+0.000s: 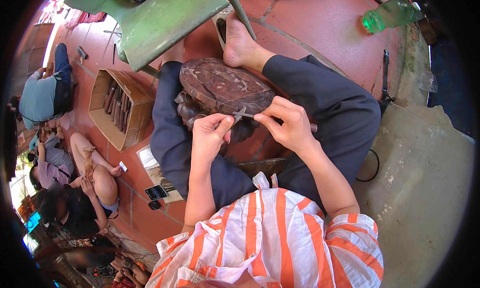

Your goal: The person sits cross-legged on the floor and uses a small knife to carve a dark, bulbous wooden object resting between their legs. They repeatedly scrape and shape the surface of the wood, occasionally rotating the object to access different areas.

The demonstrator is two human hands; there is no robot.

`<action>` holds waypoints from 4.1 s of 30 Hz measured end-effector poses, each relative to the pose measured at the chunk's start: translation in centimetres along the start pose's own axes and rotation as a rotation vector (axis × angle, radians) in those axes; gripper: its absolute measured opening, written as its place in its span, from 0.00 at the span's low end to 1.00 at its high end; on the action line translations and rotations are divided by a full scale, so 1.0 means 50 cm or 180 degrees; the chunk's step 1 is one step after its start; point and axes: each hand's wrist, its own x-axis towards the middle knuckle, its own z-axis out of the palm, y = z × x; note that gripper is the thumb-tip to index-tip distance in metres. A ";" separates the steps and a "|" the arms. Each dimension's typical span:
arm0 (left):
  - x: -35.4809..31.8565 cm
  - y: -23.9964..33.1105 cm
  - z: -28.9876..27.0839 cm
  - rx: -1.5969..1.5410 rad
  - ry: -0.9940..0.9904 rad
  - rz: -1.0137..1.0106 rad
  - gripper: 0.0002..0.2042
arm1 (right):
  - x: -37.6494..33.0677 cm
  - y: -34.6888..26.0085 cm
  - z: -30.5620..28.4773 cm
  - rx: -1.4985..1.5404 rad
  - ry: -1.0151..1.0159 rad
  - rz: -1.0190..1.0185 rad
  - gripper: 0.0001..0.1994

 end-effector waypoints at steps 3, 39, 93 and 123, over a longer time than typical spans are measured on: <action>0.001 -0.002 -0.001 -0.0026 -0.0044 -0.0023 0.09 | 0.006 0.009 0.002 -0.0017 -0.0016 0.0176 0.07; -0.076 0.024 -0.018 0.1547 -0.1397 0.1832 0.08 | -0.025 -0.043 -0.069 0.1616 -0.2368 0.1562 0.09; -0.102 -0.075 -0.053 0.0801 0.0392 0.0026 0.10 | -0.099 -0.018 0.031 0.0339 -0.0905 0.0829 0.09; -0.090 -0.120 -0.040 -0.0025 0.0744 -0.0442 0.12 | -0.092 -0.003 0.118 -0.0288 -0.0550 0.0672 0.10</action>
